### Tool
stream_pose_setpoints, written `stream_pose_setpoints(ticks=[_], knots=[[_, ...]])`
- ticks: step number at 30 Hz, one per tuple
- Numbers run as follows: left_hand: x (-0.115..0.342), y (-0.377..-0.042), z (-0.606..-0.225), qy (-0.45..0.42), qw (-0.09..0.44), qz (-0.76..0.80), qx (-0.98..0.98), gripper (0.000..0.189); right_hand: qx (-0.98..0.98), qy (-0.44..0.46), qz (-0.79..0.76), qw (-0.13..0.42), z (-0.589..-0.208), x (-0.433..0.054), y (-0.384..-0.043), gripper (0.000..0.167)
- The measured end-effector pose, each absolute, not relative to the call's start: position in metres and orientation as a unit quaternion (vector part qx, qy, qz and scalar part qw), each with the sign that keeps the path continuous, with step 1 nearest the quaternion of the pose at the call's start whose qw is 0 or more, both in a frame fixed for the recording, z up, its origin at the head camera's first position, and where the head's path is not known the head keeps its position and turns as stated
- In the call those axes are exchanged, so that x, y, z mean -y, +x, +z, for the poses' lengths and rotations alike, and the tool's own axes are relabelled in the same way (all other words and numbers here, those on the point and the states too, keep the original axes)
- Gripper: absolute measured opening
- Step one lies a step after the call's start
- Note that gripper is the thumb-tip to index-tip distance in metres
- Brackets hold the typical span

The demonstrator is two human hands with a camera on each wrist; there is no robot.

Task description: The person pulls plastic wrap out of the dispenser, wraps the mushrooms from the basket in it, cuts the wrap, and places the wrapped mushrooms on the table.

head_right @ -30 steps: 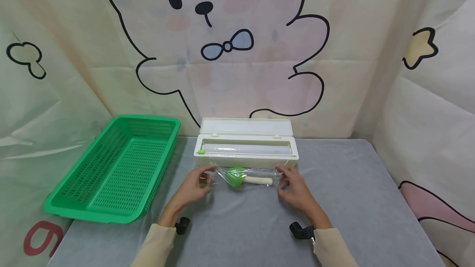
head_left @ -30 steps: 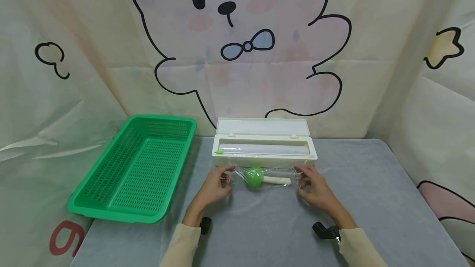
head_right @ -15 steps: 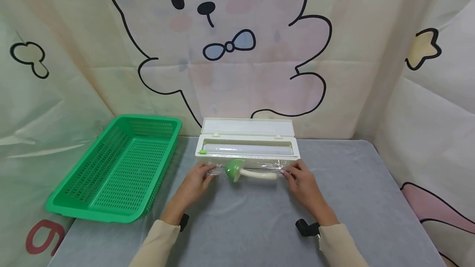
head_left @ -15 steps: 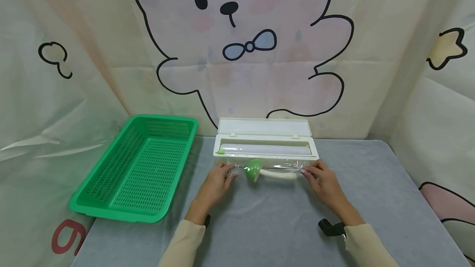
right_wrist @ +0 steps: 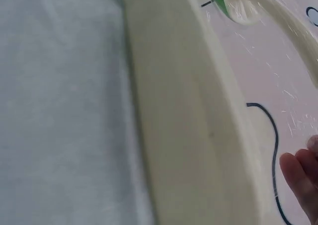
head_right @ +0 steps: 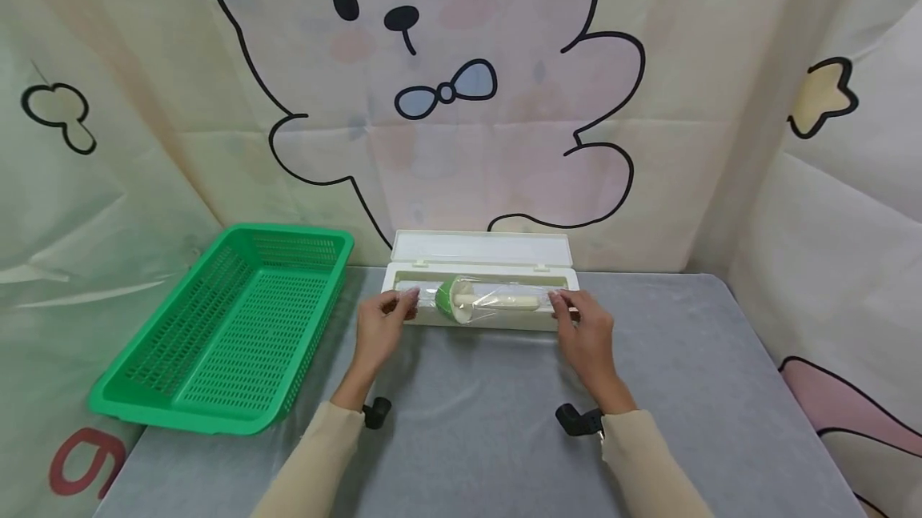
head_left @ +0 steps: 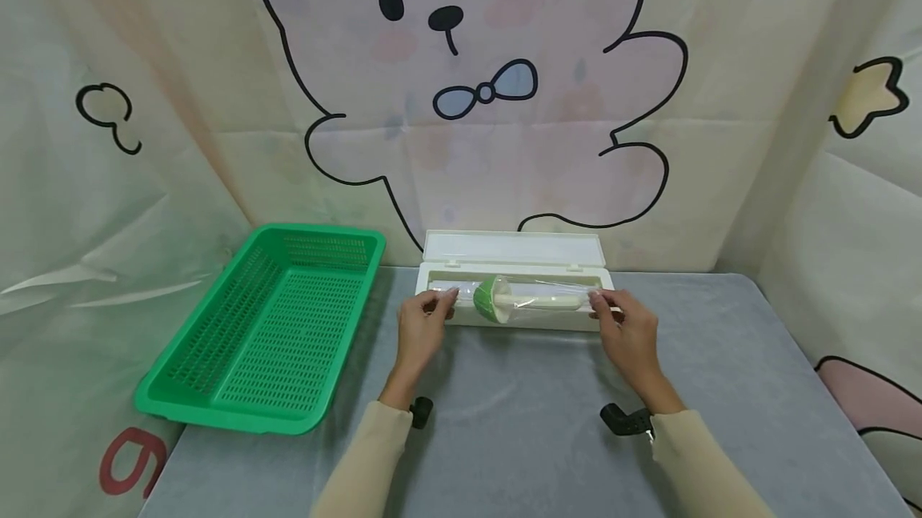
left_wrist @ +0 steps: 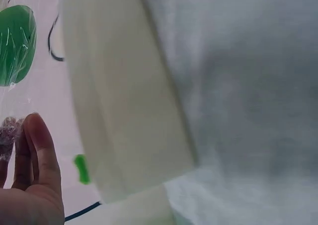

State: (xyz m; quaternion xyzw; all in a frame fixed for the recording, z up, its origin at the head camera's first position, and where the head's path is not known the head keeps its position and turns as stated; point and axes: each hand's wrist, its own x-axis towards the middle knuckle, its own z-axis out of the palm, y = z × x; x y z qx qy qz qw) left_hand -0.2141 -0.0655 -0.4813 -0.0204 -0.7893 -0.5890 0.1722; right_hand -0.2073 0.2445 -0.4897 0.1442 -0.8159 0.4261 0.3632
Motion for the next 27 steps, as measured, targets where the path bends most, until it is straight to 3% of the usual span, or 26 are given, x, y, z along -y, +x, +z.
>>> stream_pose_setpoints(ticks=[7,14,27], knots=[[0.061,-0.243,-0.454,-0.021,0.180,-0.615,0.767,0.031,0.815,0.070,0.475,0.324,-0.461,-0.242,-0.232,0.016],[0.059,-0.258,-0.433,-0.019,0.194,-0.625,0.755,0.030,0.813,0.073,0.487,0.311,-0.437,-0.242,-0.247,0.019],[0.056,-0.268,-0.406,-0.044,0.228,-0.632,0.739,0.028,0.793,0.096,0.508,0.322,-0.381,-0.229,-0.236,0.015]])
